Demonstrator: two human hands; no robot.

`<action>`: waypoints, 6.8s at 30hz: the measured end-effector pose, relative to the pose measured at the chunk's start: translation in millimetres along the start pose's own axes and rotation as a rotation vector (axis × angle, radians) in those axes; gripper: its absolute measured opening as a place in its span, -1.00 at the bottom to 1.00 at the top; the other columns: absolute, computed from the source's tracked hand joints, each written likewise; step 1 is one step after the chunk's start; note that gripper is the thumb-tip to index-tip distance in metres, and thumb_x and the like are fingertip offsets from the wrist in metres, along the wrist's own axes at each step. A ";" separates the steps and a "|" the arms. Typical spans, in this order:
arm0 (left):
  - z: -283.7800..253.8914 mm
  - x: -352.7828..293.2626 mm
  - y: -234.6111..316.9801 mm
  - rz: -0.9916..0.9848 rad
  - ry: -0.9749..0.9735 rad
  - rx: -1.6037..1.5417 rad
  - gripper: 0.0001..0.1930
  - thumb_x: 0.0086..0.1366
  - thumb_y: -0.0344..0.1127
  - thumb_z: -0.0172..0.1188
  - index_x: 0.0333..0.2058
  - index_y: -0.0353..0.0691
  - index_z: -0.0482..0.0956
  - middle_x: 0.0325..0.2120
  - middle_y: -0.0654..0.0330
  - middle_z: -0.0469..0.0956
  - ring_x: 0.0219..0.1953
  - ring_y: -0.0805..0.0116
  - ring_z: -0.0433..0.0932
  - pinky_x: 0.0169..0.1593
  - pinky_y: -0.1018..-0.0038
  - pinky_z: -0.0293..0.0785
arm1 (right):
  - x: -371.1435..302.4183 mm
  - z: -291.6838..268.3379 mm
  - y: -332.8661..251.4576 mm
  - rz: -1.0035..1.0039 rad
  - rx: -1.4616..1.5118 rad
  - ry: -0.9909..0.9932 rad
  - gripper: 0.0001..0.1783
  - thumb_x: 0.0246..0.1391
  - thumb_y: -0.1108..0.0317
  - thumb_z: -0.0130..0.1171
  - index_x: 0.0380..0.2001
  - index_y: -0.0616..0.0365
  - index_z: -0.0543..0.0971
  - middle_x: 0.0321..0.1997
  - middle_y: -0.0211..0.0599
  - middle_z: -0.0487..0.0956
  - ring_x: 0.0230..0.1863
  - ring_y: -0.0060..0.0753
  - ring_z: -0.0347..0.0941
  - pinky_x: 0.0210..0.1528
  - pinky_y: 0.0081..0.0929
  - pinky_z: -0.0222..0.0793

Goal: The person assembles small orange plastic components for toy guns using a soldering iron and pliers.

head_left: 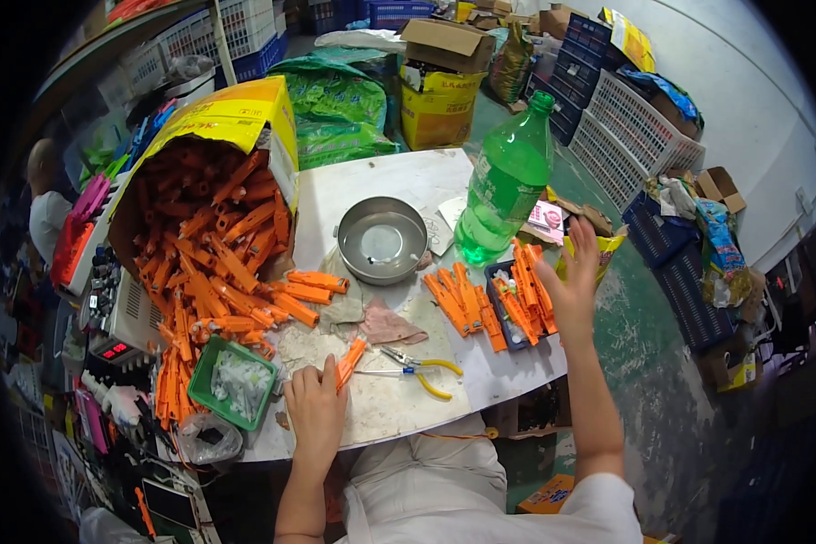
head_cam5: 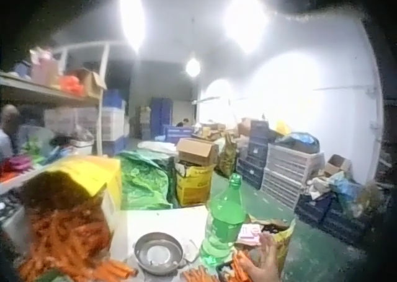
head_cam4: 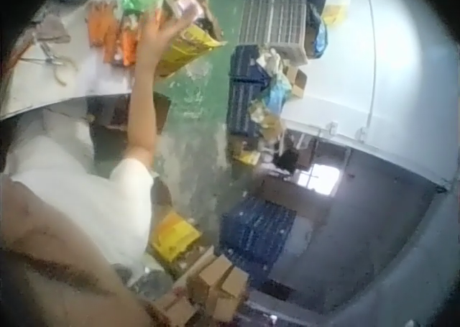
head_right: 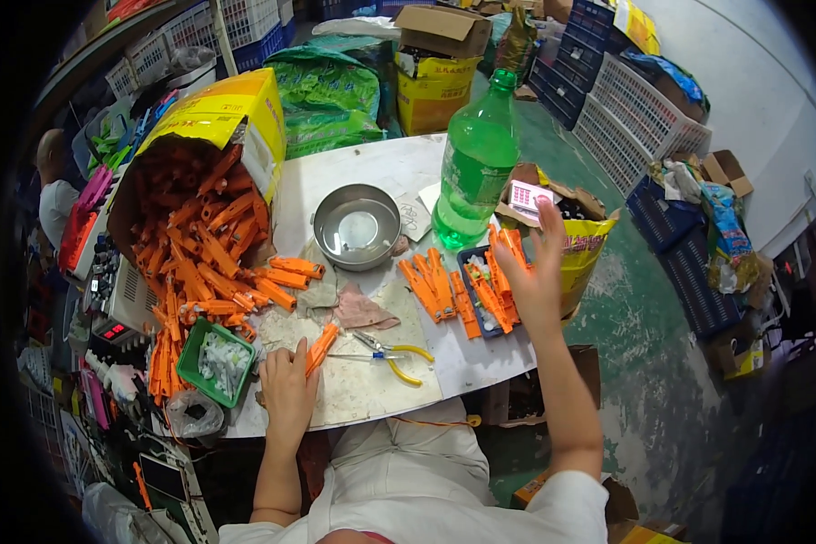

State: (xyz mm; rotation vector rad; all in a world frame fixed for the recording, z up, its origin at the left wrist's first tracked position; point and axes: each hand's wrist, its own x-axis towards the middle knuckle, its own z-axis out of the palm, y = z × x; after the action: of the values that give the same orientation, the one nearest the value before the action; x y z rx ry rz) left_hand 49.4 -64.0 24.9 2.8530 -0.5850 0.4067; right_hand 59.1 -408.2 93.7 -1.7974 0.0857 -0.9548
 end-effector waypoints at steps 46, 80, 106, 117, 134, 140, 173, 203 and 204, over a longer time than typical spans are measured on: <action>-5.1 11.2 37.9 -0.015 -0.156 -1.375 -0.31 0.24 -0.24 0.15 0.26 -0.27 0.03 0.01 0.06 0.40 0.04 0.33 0.38 0.13 0.39 0.25 | 11.5 18.4 -49.9 0.831 -0.001 -0.881 0.01 -0.21 0.41 0.36 0.32 0.12 0.05 0.09 -0.24 0.43 0.06 -0.38 0.38 0.12 -0.41 0.29; 49.8 182.2 -9.3 -0.187 0.356 -0.990 -0.60 0.18 -0.25 0.13 0.00 -0.20 0.43 -0.04 -0.01 0.38 0.04 0.08 0.39 0.06 0.30 0.32 | 29.1 29.3 -27.1 0.848 -0.107 -0.967 0.03 -0.17 0.35 0.36 0.35 0.05 0.01 0.08 -0.18 0.44 0.07 -0.37 0.38 0.15 -0.47 0.20; -7.8 -36.9 -5.2 -0.111 0.420 -0.874 -0.68 0.23 -0.37 0.07 -0.04 -0.32 0.42 0.02 -0.04 0.30 0.06 0.08 0.33 0.13 0.31 0.22 | 30.9 29.7 -24.8 0.845 -0.103 -0.971 0.09 -0.20 0.33 0.39 0.34 0.18 -0.05 0.13 -0.13 0.40 0.11 -0.35 0.35 0.16 -0.46 0.20; 23.9 -48.5 -9.7 -0.292 0.468 -0.942 -0.74 0.20 -0.39 0.07 -0.12 -0.29 0.45 0.02 -0.01 0.28 0.08 0.12 0.25 0.17 0.29 0.13 | 30.5 26.5 -21.7 0.847 -0.117 -0.961 0.07 -0.18 0.34 0.38 0.34 0.17 -0.03 0.11 -0.15 0.42 0.08 -0.37 0.37 0.14 -0.47 0.22; 19.3 -47.1 -9.9 -0.281 0.430 -0.899 -0.76 0.23 -0.38 0.05 -0.13 -0.29 0.43 0.02 0.05 0.26 0.09 0.16 0.26 0.20 0.32 0.13 | 31.5 33.2 -39.7 0.837 -0.153 -0.971 0.04 -0.19 0.33 0.39 0.33 0.15 0.03 0.13 -0.21 0.39 0.12 -0.35 0.33 0.19 -0.42 0.17; 16.3 -45.5 -8.7 -0.264 0.443 -0.874 -0.77 0.22 -0.39 0.06 -0.14 -0.29 0.47 0.00 -0.01 0.30 0.06 0.11 0.29 0.15 0.30 0.18 | 35.8 32.6 -35.0 0.764 -0.133 -0.941 0.05 -0.20 0.34 0.38 0.33 0.13 0.02 0.11 -0.18 0.41 0.09 -0.35 0.36 0.16 -0.44 0.22; 10.9 -48.9 -6.5 -0.189 0.432 -0.776 -0.76 0.18 -0.48 0.05 -0.15 -0.30 0.46 -0.04 -0.02 0.36 -0.02 0.10 0.36 0.06 0.33 0.26 | 91.9 72.9 74.2 0.005 -0.233 0.070 0.11 -0.22 0.29 0.44 0.21 0.19 -0.17 0.21 0.21 0.07 0.22 0.05 0.11 0.20 -0.22 0.11; 0.0 -4.1 -31.0 0.125 0.128 -0.250 -0.55 0.14 -0.40 0.16 0.03 -0.31 0.35 -0.30 0.01 0.46 -0.24 0.05 0.41 -0.10 0.25 0.31 | -296.5 -55.0 120.9 1.193 -0.240 -0.269 -0.49 0.23 -0.10 -0.11 -0.17 0.18 0.46 -0.50 -0.44 0.45 -0.55 -0.61 0.38 -0.55 -0.64 0.26; -0.3 -7.2 -30.9 0.116 0.139 -0.242 -0.55 0.14 -0.40 0.16 0.03 -0.31 0.35 -0.30 0.01 0.46 -0.24 0.05 0.41 -0.10 0.25 0.31 | -304.6 -55.7 138.6 1.181 -0.235 -0.281 -0.49 0.23 -0.10 -0.11 -0.17 0.18 0.46 -0.50 -0.44 0.45 -0.55 -0.61 0.38 -0.55 -0.64 0.26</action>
State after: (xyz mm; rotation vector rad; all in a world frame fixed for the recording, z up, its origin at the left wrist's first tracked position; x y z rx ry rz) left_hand 55.7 -33.4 18.7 2.5465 -0.7219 0.5112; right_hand -132.6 -368.6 -183.3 -1.6491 0.9857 0.1596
